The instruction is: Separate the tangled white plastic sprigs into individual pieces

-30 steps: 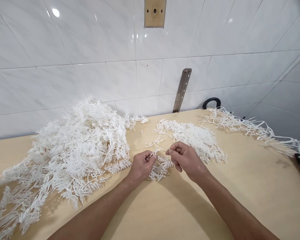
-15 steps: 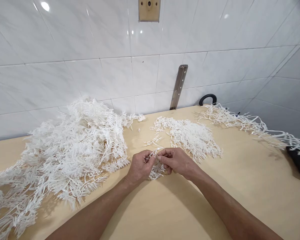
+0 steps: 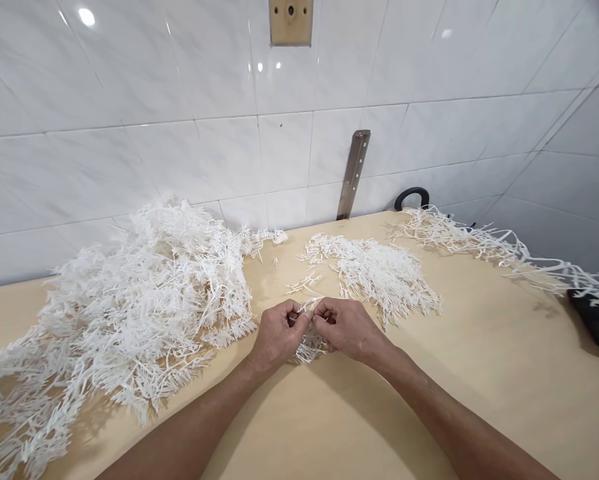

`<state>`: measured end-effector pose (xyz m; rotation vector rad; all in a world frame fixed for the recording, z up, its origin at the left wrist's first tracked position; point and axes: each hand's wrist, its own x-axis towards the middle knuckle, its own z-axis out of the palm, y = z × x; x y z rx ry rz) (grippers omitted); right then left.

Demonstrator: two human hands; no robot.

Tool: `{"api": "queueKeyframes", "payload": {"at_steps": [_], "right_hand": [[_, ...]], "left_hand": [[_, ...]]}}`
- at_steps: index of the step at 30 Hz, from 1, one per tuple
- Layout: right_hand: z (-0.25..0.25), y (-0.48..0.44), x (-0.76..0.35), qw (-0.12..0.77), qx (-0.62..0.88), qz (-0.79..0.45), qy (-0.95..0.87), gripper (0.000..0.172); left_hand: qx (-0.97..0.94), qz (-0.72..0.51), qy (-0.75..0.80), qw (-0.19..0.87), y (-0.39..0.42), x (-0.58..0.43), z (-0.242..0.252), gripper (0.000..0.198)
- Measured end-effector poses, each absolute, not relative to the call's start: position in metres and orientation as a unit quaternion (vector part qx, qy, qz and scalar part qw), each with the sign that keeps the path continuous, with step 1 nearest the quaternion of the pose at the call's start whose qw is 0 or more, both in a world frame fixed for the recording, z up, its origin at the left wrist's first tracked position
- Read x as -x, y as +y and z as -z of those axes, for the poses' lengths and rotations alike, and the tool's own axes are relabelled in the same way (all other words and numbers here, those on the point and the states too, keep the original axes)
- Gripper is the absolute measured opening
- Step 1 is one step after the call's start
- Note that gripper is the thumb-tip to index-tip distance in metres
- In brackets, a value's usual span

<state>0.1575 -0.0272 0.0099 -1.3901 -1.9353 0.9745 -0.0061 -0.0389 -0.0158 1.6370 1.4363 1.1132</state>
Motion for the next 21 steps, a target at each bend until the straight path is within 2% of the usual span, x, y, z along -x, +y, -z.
{"api": "queueKeyframes", "payload": {"at_steps": [4, 9, 15, 21], "right_hand": [[-0.005, -0.026, -0.159, 0.261, 0.503, -0.411, -0.714, 0.016], [-0.002, -0.023, -0.159, 0.26, 0.496, -0.466, -0.685, 0.019], [0.001, -0.022, -0.154, 0.256, 0.504, -0.527, -0.635, 0.013], [0.007, -0.02, -0.147, 0.274, 0.524, -0.535, -0.603, 0.009]], "left_hand": [[-0.635, -0.414, 0.555, 0.342, -0.039, 0.006, 0.015, 0.027], [-0.668, -0.401, 0.554, 0.292, -0.041, 0.007, 0.019, 0.028], [-0.705, -0.383, 0.546, 0.239, -0.043, 0.009, 0.024, 0.027], [-0.651, -0.417, 0.528, 0.351, -0.038, 0.009, 0.022, 0.031]]}}
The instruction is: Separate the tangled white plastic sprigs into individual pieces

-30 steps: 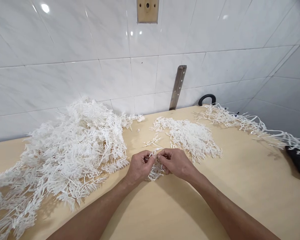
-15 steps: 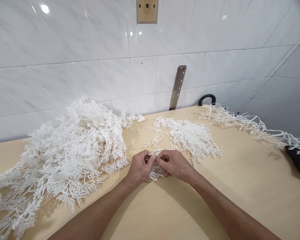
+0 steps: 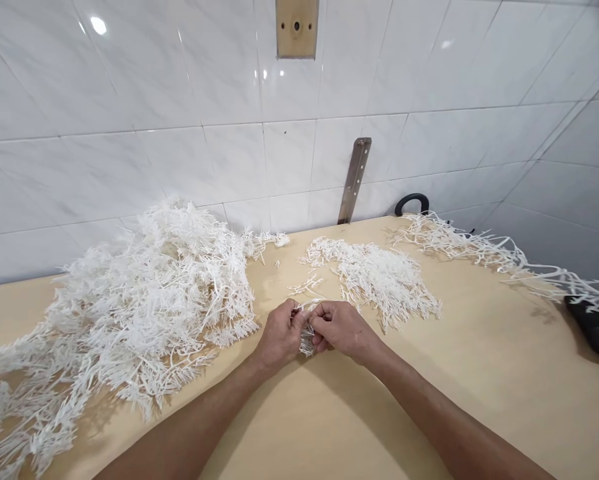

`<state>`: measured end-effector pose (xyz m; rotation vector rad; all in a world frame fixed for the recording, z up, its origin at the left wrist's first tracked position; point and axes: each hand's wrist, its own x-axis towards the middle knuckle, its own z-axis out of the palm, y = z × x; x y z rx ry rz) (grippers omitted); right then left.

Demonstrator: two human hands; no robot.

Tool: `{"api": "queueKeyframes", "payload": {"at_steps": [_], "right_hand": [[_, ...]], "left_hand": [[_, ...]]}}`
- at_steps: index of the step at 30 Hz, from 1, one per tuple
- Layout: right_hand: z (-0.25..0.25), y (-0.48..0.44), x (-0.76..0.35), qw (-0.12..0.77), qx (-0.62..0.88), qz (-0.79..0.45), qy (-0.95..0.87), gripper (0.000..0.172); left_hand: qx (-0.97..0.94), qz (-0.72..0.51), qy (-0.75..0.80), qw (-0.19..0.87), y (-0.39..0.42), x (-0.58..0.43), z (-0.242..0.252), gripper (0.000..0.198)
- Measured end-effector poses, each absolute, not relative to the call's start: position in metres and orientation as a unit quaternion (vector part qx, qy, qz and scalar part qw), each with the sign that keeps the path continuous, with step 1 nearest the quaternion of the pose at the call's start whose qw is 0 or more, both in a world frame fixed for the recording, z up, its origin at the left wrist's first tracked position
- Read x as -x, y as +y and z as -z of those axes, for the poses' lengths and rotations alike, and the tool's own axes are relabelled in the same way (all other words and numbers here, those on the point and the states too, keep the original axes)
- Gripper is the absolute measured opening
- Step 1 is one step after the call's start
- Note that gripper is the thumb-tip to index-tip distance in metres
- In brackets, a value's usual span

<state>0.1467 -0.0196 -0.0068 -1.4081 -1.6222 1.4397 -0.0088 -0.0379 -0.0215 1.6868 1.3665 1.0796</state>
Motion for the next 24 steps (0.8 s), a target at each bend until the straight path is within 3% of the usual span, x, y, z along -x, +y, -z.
{"api": "queueKeyframes", "payload": {"at_steps": [4, 10, 13, 16, 18, 20, 24], "right_hand": [[0.009, -0.011, -0.158, 0.32, 0.552, -0.544, -0.546, 0.009], [-0.004, 0.009, -0.203, 0.444, 0.508, -0.527, -0.518, 0.022], [-0.005, 0.018, -0.227, 0.492, 0.585, -0.372, -0.526, 0.025], [-0.007, 0.021, -0.24, 0.465, 0.649, -0.133, -0.587, 0.028], [-0.01, 0.018, -0.237, 0.451, 0.645, -0.04, -0.616, 0.028], [-0.013, 0.009, -0.224, 0.444, 0.629, -0.08, -0.633, 0.027], [-0.014, -0.014, -0.187, 0.341, 0.53, -0.407, -0.662, 0.035]], "left_hand": [[-0.61, -0.457, 0.49, 0.423, -0.037, 0.007, 0.019, 0.034], [-0.56, -0.478, 0.481, 0.475, -0.035, 0.008, 0.015, 0.04], [-0.532, -0.484, 0.493, 0.49, -0.036, 0.009, 0.011, 0.043], [-0.516, -0.488, 0.496, 0.5, -0.038, 0.008, 0.005, 0.044], [-0.51, -0.49, 0.495, 0.504, -0.038, 0.008, 0.004, 0.044], [-0.508, -0.495, 0.489, 0.509, -0.037, 0.008, 0.005, 0.044], [-0.494, -0.51, 0.458, 0.535, -0.033, 0.008, 0.013, 0.039]]}}
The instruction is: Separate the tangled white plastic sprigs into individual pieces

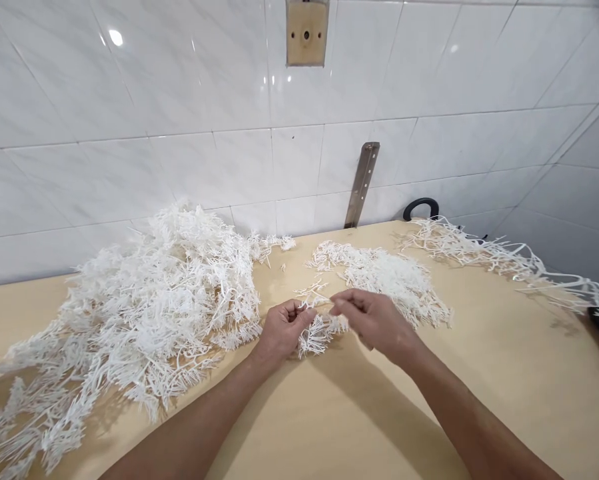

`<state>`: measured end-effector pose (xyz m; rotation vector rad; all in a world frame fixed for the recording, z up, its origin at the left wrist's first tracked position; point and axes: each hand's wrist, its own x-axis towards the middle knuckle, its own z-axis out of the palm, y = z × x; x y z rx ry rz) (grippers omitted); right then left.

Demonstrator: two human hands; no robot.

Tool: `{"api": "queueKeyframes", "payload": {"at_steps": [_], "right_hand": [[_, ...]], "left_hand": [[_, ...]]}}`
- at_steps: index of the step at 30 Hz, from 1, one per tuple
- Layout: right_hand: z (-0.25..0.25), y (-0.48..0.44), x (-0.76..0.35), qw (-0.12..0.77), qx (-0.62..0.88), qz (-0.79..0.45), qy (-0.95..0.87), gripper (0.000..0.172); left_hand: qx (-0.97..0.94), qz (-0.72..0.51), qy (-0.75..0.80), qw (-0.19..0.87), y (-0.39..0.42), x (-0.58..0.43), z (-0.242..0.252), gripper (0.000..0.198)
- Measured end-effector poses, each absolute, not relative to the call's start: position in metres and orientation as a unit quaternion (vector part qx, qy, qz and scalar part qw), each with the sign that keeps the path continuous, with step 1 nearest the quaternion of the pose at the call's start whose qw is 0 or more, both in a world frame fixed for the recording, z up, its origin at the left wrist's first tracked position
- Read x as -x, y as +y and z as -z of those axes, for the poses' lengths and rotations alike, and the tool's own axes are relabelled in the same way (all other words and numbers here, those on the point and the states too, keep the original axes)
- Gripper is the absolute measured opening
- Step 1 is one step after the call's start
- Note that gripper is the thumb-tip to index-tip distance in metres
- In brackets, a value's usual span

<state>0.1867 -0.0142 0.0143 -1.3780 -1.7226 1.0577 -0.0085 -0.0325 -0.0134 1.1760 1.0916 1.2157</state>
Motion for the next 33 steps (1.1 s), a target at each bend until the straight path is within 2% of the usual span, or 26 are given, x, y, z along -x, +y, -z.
{"api": "queueKeyframes", "payload": {"at_steps": [4, 12, 16, 26, 33], "right_hand": [[-0.006, -0.025, -0.167, 0.306, 0.467, -0.509, -0.655, 0.036], [0.003, -0.022, -0.163, 0.297, 0.458, -0.528, -0.65, 0.017], [0.005, -0.02, -0.164, 0.312, 0.459, -0.54, -0.632, 0.014], [0.003, -0.021, -0.165, 0.315, 0.407, -0.567, -0.643, 0.036], [0.007, -0.018, -0.164, 0.347, 0.394, -0.606, -0.598, 0.035]], "left_hand": [[-0.504, -0.512, 0.438, 0.54, -0.031, 0.009, 0.018, 0.036], [-0.535, -0.506, 0.453, 0.503, -0.033, 0.008, 0.013, 0.032], [-0.529, -0.505, 0.462, 0.502, -0.034, 0.008, 0.011, 0.034], [-0.546, -0.502, 0.446, 0.501, -0.036, 0.008, 0.004, 0.03], [-0.555, -0.489, 0.456, 0.494, -0.037, 0.008, 0.004, 0.036]]}}
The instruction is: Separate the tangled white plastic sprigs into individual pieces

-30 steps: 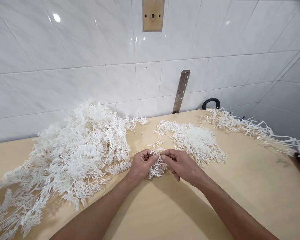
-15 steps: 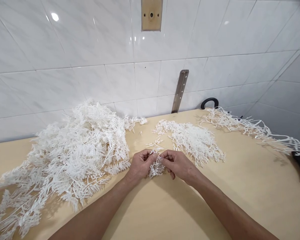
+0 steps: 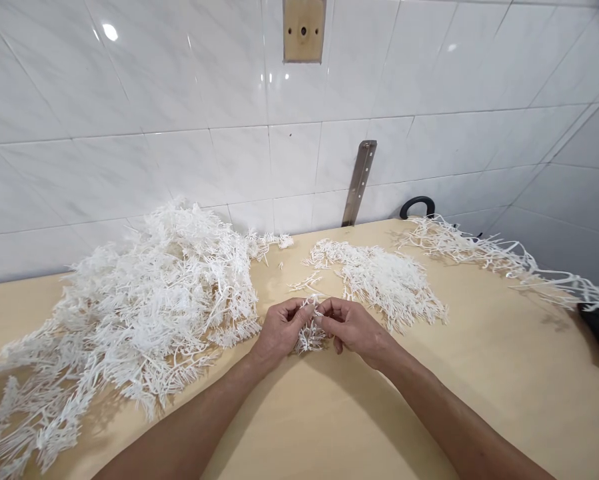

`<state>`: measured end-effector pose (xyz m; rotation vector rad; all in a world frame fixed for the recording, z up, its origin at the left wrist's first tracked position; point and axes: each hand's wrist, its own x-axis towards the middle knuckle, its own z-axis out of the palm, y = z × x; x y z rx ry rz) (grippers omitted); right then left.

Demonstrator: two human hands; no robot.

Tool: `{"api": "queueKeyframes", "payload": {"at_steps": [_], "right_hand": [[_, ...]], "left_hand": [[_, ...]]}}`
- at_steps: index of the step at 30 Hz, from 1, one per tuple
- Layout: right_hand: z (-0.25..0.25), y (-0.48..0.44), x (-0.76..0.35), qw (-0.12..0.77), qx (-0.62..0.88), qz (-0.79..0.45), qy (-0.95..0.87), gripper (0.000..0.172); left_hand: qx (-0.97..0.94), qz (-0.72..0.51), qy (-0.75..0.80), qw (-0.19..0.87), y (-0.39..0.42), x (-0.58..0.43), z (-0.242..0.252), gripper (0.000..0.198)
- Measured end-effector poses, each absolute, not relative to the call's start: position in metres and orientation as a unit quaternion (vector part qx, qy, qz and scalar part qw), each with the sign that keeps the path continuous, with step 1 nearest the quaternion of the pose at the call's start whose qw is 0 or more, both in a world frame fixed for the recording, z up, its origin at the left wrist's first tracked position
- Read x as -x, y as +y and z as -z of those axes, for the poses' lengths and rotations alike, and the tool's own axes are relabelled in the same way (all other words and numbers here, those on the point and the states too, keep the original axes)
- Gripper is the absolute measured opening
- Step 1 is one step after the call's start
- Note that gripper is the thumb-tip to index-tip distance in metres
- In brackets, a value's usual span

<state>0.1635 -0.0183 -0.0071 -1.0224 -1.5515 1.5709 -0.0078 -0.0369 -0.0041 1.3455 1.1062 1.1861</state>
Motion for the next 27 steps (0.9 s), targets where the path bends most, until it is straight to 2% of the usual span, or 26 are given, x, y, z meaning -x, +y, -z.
{"api": "queueKeyframes", "payload": {"at_steps": [5, 16, 27], "right_hand": [[0.002, -0.019, -0.165, 0.346, 0.363, -0.642, -0.58, 0.029], [0.0, -0.017, -0.168, 0.343, 0.38, -0.656, -0.555, 0.031], [-0.006, -0.019, -0.167, 0.33, 0.4, -0.678, -0.521, 0.045]], "left_hand": [[-0.53, -0.502, 0.448, 0.516, -0.035, 0.008, 0.011, 0.044], [-0.522, -0.502, 0.441, 0.53, -0.034, 0.011, 0.01, 0.038], [-0.508, -0.513, 0.428, 0.543, -0.033, 0.01, 0.012, 0.036]]}}
